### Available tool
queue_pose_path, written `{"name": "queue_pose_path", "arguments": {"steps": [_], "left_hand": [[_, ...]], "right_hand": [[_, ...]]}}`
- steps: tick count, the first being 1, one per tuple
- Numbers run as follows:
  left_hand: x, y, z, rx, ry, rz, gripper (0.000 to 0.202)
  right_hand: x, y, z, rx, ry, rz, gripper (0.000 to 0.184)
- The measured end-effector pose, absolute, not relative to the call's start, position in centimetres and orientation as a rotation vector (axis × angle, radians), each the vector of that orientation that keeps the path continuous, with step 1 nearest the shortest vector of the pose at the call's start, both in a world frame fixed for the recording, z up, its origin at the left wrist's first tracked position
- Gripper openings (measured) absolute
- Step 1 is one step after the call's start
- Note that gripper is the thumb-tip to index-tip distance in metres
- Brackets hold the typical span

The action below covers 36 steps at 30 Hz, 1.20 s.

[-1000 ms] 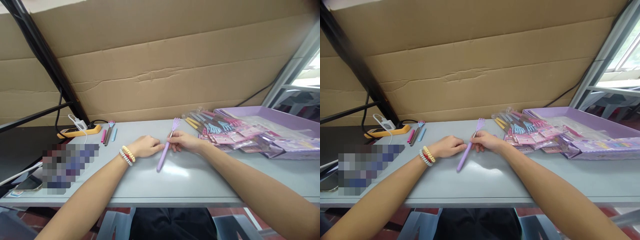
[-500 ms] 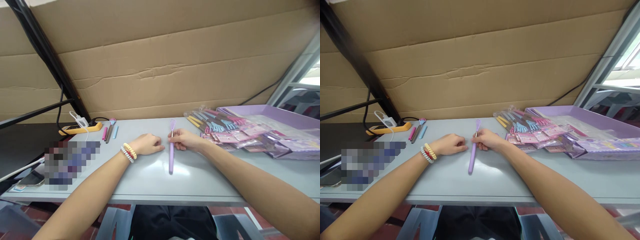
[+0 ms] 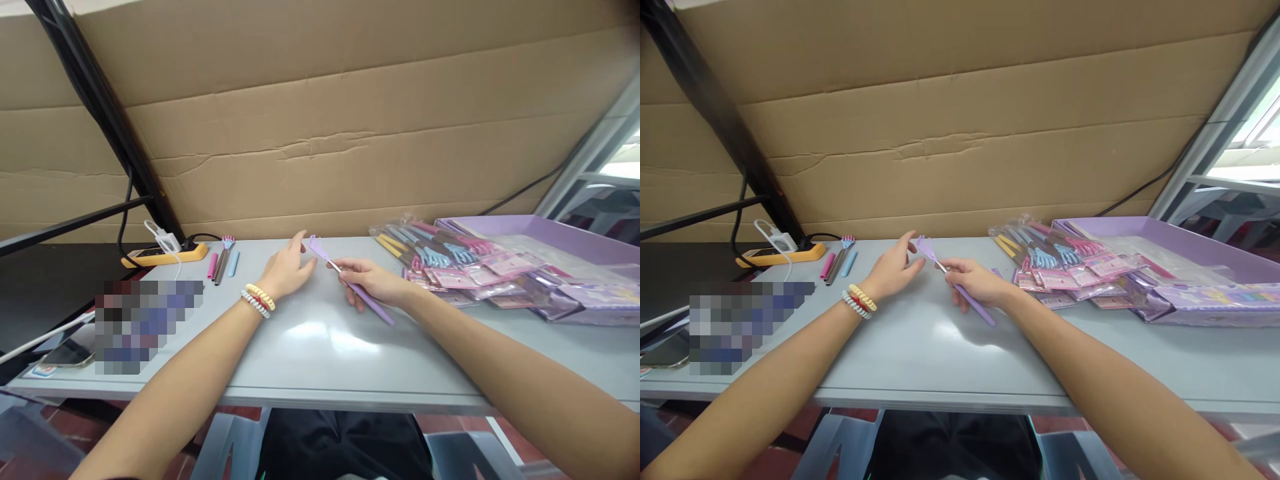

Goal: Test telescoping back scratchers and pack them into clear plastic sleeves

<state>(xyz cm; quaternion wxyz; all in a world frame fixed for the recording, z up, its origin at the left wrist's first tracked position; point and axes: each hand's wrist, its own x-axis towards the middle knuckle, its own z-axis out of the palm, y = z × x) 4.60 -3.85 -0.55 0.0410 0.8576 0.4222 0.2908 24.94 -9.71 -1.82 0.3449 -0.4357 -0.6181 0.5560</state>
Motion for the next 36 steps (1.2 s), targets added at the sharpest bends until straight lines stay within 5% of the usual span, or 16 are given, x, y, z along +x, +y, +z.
{"name": "queue_pose_path", "arguments": {"steps": [6,16,20,32,36], "left_hand": [[4.2,-3.6,-0.4,2.586,1.064,0.885,0.022],[4.6,-4.1,-0.4,2.527,0.985,1.038,0.023],[4.2,-3.5,-0.3,2.647,1.174,0.870,0.015],[-0.4,0.4,0.0,2.354,2.370,0.380,0.040],[-1.7,1.3,-0.3,2.178,2.485,0.271,0.044]], "right_hand": [[24.9,-9.8,-1.8,-1.286,-1.843,1.051,0.041],[23.6,-10.5,-1.3,-1.481,-2.068,0.394,0.026],[23.7,-10.3,-1.4,-1.545,-2.114,0.382,0.024],[26.4,-9.4,-0.4,-1.846,-2.117,0.119,0.015],[26.4,-9.2,-0.8,-1.883,-2.062,0.151,0.041]]}}
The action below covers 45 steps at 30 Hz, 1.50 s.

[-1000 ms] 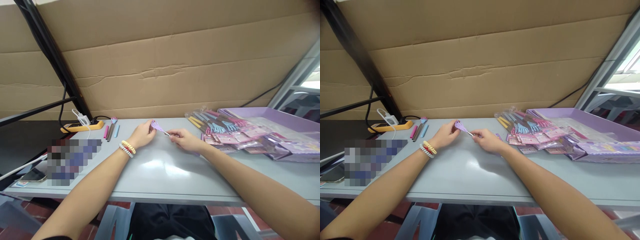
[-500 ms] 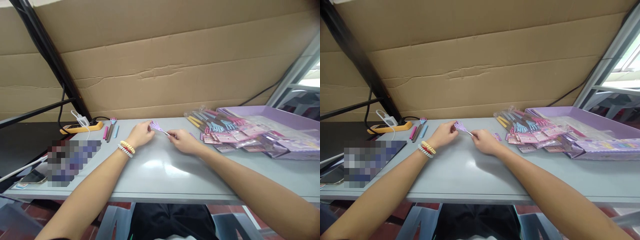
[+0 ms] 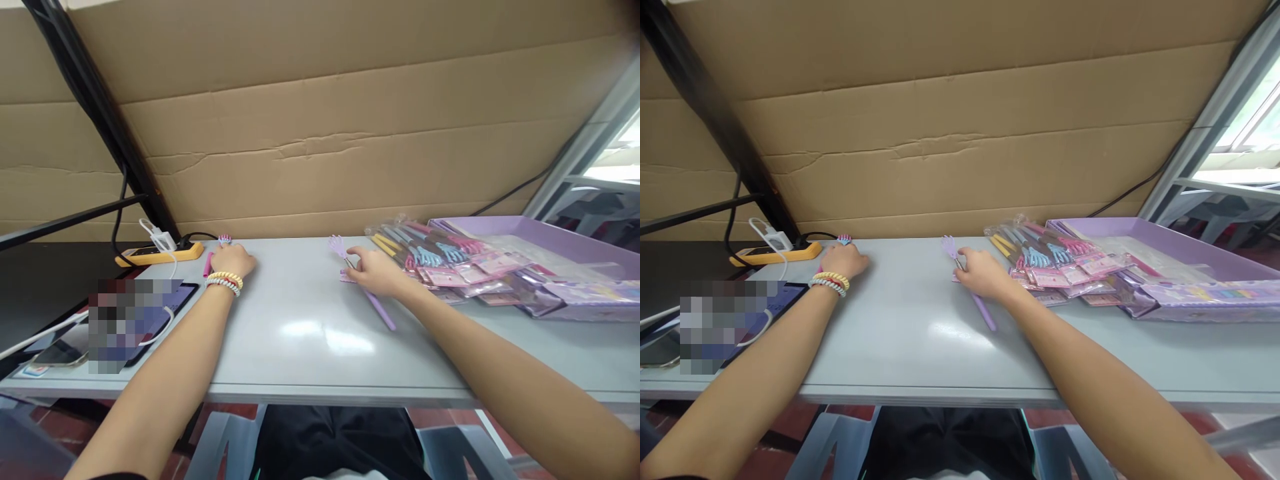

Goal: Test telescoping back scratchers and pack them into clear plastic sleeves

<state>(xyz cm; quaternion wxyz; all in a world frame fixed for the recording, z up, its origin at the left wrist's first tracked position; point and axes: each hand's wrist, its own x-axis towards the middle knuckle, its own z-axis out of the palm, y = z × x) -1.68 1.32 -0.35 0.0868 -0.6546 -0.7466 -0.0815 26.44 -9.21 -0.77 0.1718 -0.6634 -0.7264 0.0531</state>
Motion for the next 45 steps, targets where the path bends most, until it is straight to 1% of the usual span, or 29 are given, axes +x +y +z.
{"name": "queue_pose_path", "arguments": {"steps": [2,4,9,14,19,25,32,37,40,45], "left_hand": [[-1.8,1.5,-0.6,-1.960,-2.274,-0.195,0.046],[-1.7,1.6,-0.7,-1.970,-2.303,-0.172,0.048],[-1.4,1.5,-0.7,-1.975,-2.300,-0.190,0.048],[-1.6,1.7,-1.0,-1.977,-2.340,-0.287,0.044],[-2.0,2.2,-1.3,-1.986,-2.371,-0.333,0.044],[-1.9,2.3,-0.9,-2.133,-2.316,-0.294,0.041],[-2.0,3.0,-1.4,-2.329,-2.189,-0.241,0.032],[-1.6,3.3,-1.9,-2.457,-1.985,-0.266,0.040],[-1.5,3.2,-1.9,-2.491,-1.945,-0.265,0.041],[-1.4,3.1,-1.8,-2.472,-2.001,-0.280,0.036]], "right_hand": [[26.3,-9.2,-1.1,-1.894,-2.067,0.156,0.055],[26.2,-9.2,-1.3,-1.909,-2.087,0.165,0.058],[26.1,-9.4,-1.3,-1.945,-2.153,0.201,0.052],[26.2,-9.5,-1.3,-2.017,-2.213,0.228,0.047],[26.2,-9.4,-1.6,-2.003,-2.271,0.235,0.045],[26.5,-9.3,-1.7,-1.957,-2.358,0.188,0.038],[26.4,-9.5,-1.3,-1.893,-2.377,0.201,0.034],[26.2,-9.5,-1.1,-1.871,-2.371,0.236,0.020],[26.2,-9.5,-1.0,-1.892,-2.341,0.203,0.017],[26.2,-9.4,-1.0,-1.903,-2.289,0.184,0.015]]}}
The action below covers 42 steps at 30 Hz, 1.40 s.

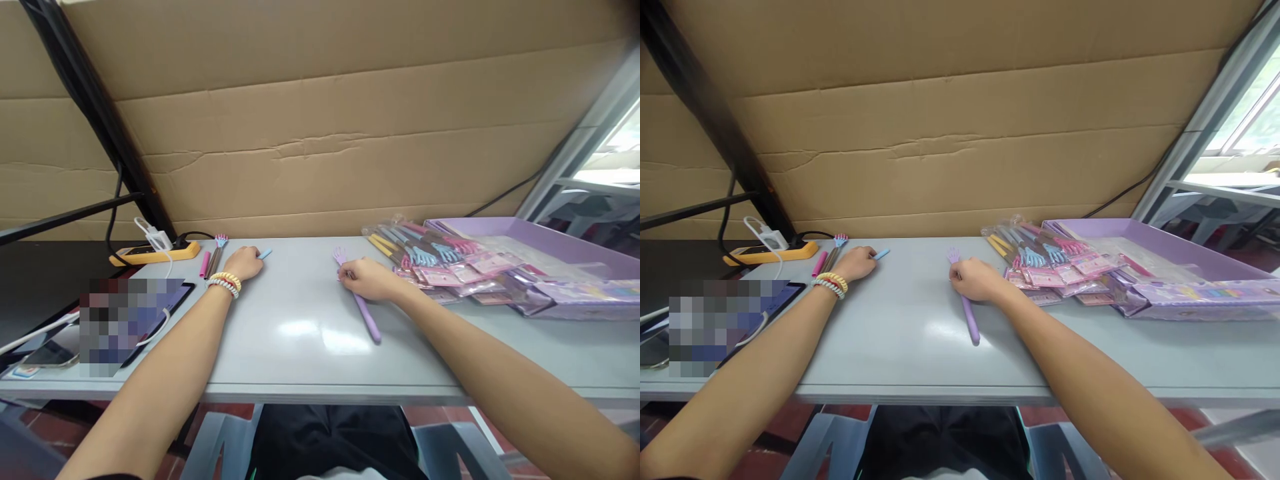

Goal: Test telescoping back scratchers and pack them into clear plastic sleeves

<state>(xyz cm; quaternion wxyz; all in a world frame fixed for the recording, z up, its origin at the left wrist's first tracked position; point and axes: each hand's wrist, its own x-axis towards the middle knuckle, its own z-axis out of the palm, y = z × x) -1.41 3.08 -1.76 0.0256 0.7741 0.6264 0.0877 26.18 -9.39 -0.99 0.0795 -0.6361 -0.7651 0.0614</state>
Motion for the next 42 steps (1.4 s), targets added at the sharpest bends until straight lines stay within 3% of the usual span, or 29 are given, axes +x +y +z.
{"name": "queue_pose_path", "arguments": {"steps": [19,30,34,38,42], "left_hand": [[-1.2,2.8,-1.4,2.263,2.051,0.175,0.049],[-1.2,2.7,-1.4,2.276,2.035,0.157,0.047],[-1.1,2.3,-1.3,2.242,2.088,0.195,0.048],[-0.8,1.8,-1.1,2.219,2.162,0.283,0.051],[-0.5,1.5,-1.0,2.263,2.173,0.384,0.053]], "right_hand": [[26.4,-9.3,-1.3,-1.914,-2.365,0.179,0.020],[26.3,-9.4,-1.3,-1.951,-2.308,0.192,0.018],[26.1,-9.7,-0.6,-2.048,-2.212,0.212,0.024],[26.0,-9.9,0.1,-2.186,-2.245,0.310,0.045],[26.1,-9.9,0.4,-2.231,-2.260,0.375,0.038]]}}
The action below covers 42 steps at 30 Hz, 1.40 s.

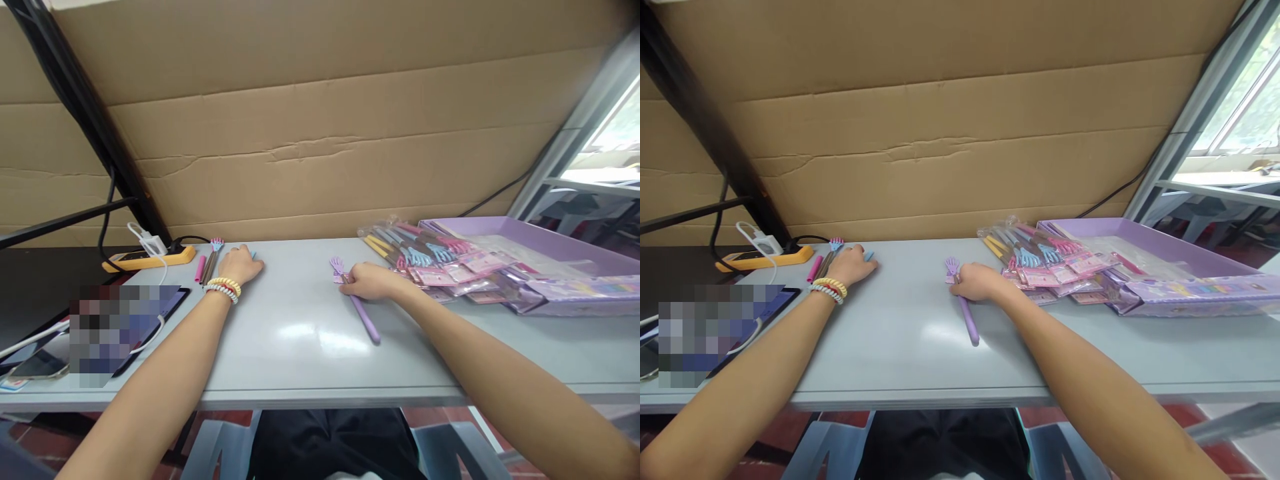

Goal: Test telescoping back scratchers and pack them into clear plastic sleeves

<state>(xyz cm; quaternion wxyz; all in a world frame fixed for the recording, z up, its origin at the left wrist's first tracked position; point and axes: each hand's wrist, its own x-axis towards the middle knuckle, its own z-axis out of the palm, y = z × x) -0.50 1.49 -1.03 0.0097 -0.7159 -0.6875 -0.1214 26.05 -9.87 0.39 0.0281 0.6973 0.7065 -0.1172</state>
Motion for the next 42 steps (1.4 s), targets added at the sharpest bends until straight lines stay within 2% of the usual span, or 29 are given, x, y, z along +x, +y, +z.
{"name": "queue_pose_path", "arguments": {"steps": [5,10,17,27,35,42], "left_hand": [[-0.1,1.5,-1.4,-2.292,-2.025,-0.437,0.051],[0.1,1.8,-1.7,-2.420,-1.874,-0.415,0.043],[0.3,1.6,-1.7,-2.720,-1.508,-0.420,0.033],[0.6,1.4,-2.0,-2.885,-1.435,-0.360,0.033],[0.7,1.0,-1.9,-2.886,-1.435,-0.416,0.012],[0.6,1.2,-2.0,-2.893,-1.440,-0.418,0.004]], "right_hand": [[26.5,-9.3,0.4,2.345,2.148,-0.328,0.034],[27.9,-8.9,0.6,2.629,2.101,-0.265,0.021],[29.0,-8.6,0.6,2.579,2.043,-0.219,0.014],[27.5,-8.7,0.1,2.370,2.028,-0.262,0.019],[27.7,-8.6,-0.2,2.354,2.038,-0.294,0.026],[27.7,-8.6,-0.2,2.370,2.044,-0.323,0.030]]}}
